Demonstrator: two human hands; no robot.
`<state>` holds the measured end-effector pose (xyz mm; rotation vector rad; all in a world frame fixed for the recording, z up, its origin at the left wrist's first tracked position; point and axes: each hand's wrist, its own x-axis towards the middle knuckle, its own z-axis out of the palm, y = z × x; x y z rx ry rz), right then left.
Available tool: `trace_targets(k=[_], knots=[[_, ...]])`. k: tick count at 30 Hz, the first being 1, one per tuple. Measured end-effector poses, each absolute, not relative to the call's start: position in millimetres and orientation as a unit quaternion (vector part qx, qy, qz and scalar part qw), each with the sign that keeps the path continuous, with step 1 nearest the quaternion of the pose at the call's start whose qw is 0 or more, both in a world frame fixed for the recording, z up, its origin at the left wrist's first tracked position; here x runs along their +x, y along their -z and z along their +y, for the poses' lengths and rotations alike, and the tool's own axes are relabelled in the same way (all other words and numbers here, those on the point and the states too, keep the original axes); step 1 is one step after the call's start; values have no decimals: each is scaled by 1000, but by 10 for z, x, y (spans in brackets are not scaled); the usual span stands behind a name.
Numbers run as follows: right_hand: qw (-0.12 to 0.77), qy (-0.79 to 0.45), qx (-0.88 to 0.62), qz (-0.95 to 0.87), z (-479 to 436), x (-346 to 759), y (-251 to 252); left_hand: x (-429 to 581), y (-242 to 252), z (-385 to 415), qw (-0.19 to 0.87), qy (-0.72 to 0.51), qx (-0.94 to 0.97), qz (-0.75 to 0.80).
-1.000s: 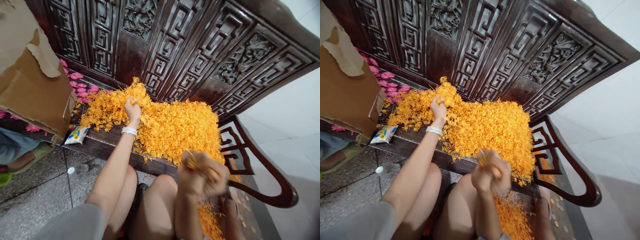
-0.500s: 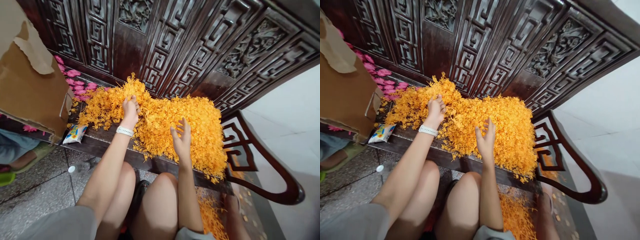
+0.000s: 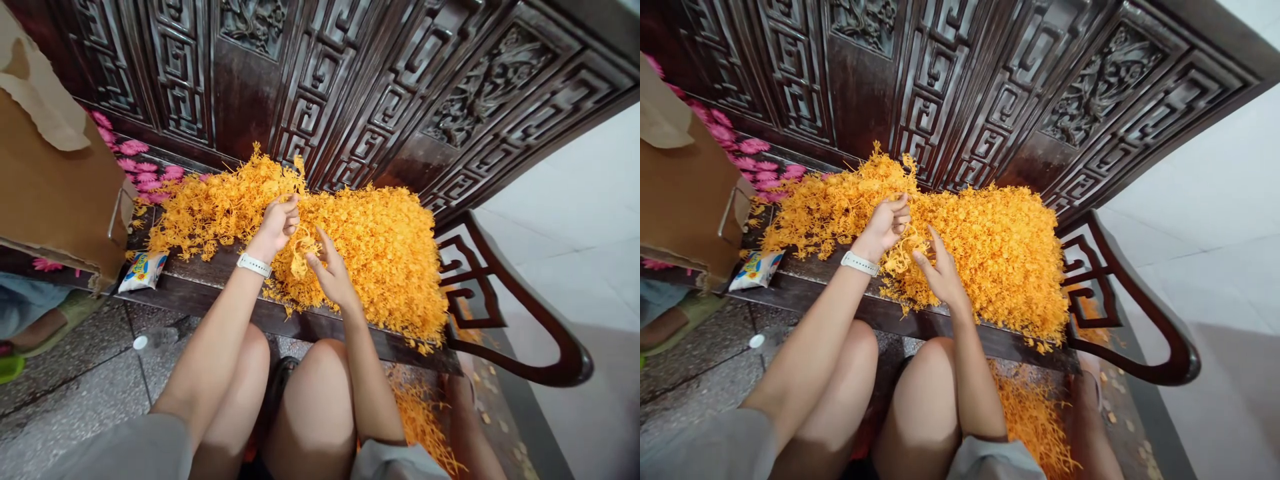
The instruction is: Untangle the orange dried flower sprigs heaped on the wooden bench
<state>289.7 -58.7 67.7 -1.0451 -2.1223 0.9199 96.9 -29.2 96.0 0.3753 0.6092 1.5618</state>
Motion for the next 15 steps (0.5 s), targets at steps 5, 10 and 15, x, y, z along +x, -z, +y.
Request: trace_targets(k=[5,10,15], knots=[[351,-385,-380,-765,-589,2821,-650,1013,-956,-292,686,-649,204,258],[412,-383,-413,-717,-568,2802,-641,905,-902,-276,672,-658,195,279],[463,-349,-454,-676,-506,2871,-629,720,-811,-256,644,-694,129,295]])
